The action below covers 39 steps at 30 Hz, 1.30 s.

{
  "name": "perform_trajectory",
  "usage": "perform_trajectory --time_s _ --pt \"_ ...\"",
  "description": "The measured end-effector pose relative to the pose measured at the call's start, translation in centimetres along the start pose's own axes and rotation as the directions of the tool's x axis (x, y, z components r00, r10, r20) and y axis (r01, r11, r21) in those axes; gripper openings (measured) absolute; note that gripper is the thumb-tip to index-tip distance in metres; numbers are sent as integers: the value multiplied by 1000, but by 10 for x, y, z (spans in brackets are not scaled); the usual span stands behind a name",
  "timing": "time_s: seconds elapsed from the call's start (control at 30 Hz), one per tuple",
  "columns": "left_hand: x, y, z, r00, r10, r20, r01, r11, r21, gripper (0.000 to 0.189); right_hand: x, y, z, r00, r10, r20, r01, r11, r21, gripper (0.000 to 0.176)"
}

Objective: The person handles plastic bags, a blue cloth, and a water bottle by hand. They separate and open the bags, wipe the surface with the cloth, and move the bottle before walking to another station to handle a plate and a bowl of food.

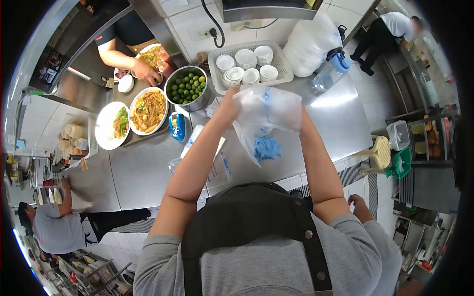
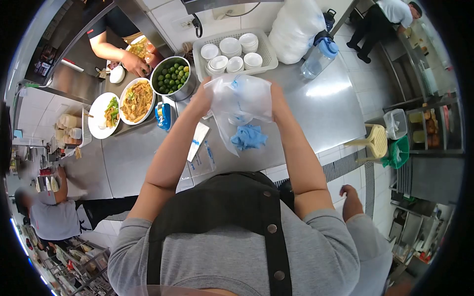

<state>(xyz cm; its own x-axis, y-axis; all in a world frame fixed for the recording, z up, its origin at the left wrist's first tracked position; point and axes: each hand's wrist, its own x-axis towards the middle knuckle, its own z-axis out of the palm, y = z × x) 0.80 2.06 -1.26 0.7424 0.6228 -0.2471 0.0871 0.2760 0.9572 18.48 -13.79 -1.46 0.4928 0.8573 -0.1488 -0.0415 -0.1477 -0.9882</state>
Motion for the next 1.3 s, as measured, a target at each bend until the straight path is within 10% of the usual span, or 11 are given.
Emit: perform_trajectory --time_s 0.07,0.17,0.27,0.47,0.73,0.97,1.3 --pt "7 -10 -7 995 -95 24 98 980 -173 36 -14 -39 12 924 383 6 -363 871 330 22" --pt "-27 18 17 948 -294 -119 217 876 -430 34 -43 -56 30 941 306 -147 -208 862 463 25" --pt "-60 6 31 992 80 -98 -122 807 -577 33 -61 -38 32 961 194 -197 11 684 729 26" --pt "-107 23 33 1000 13 -21 -25 627 -778 39 -83 -52 40 964 149 -220 5 818 576 24" --pt "-126 18 47 986 97 -133 -142 909 -393 42 -87 -58 38 980 82 -184 45 802 595 23" --pt "-130 24 51 987 25 -160 -109 835 -540 39 -86 -53 56 986 10 -168 86 827 555 33" --pt "-120 -4 53 952 236 -194 -275 939 -208 38 -81 -22 67 966 -119 -230 235 776 585 33"
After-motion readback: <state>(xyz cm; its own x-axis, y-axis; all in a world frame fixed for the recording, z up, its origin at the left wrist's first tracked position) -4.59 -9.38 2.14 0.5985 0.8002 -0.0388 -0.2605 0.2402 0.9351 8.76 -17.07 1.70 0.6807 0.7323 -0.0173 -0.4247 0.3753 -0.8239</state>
